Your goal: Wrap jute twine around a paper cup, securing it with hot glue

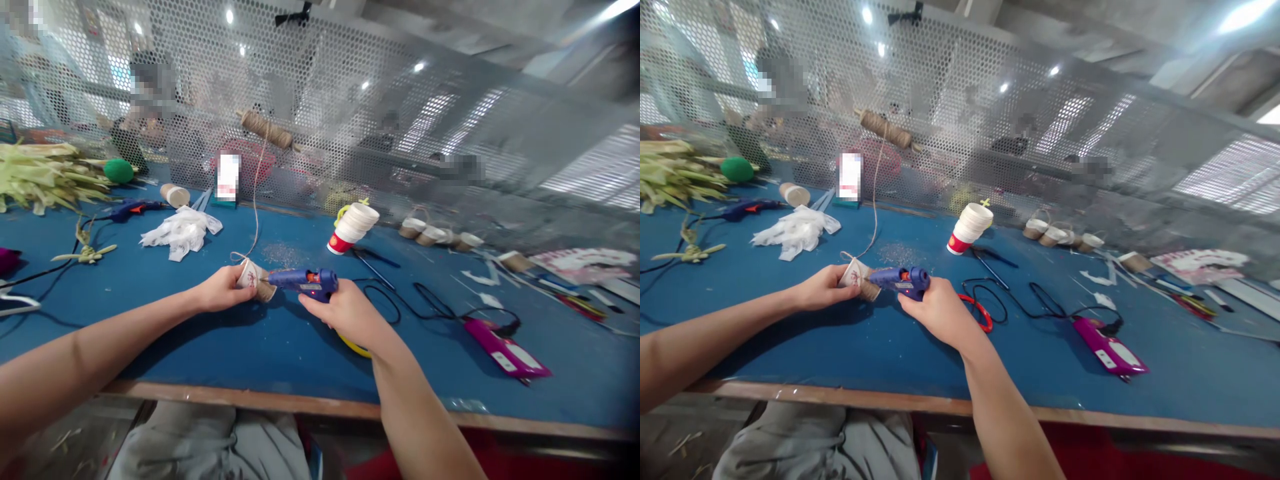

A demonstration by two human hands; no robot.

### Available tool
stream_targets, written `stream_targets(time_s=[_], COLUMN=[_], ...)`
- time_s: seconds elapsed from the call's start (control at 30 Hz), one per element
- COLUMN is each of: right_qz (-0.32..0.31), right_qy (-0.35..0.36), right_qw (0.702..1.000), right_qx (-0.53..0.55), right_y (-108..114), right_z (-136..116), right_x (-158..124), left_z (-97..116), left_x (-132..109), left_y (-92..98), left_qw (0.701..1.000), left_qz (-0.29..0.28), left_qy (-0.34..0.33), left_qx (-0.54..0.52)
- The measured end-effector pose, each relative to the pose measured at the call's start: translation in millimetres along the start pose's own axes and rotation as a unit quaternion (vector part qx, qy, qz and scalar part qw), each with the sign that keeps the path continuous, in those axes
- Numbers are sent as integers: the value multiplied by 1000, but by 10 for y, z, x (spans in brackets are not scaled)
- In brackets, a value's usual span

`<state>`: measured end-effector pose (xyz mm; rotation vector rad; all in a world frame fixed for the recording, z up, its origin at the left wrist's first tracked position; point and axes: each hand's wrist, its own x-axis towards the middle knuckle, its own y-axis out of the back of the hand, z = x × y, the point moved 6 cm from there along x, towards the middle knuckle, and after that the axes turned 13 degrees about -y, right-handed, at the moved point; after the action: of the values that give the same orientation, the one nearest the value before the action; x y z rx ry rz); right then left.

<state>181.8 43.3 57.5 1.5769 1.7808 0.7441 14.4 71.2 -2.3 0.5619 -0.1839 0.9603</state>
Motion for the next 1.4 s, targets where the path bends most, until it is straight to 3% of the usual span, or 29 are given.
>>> stream_targets(time_s=[0.27,0.63,1.17,1.4], right_qz=[-22,35,22,-10], right_qy=[-9,-4,-6,-40], right_qw=[1000,999,999,998], right_qx=[13,-6,23,43], right_y=[-33,28,26,2], right_z=[-8,30,39,63], right_x=[-31,84,88,113], left_z=[4,19,45,96], left_x=[4,-11,-11,-7], left_y=[7,-2,-15,-16], left_qw=[1000,997,995,993], left_qz=[-9,-3,-17,-27], left_qy=[4,-17,-30,-51], left_qx=[20,71,92,103])
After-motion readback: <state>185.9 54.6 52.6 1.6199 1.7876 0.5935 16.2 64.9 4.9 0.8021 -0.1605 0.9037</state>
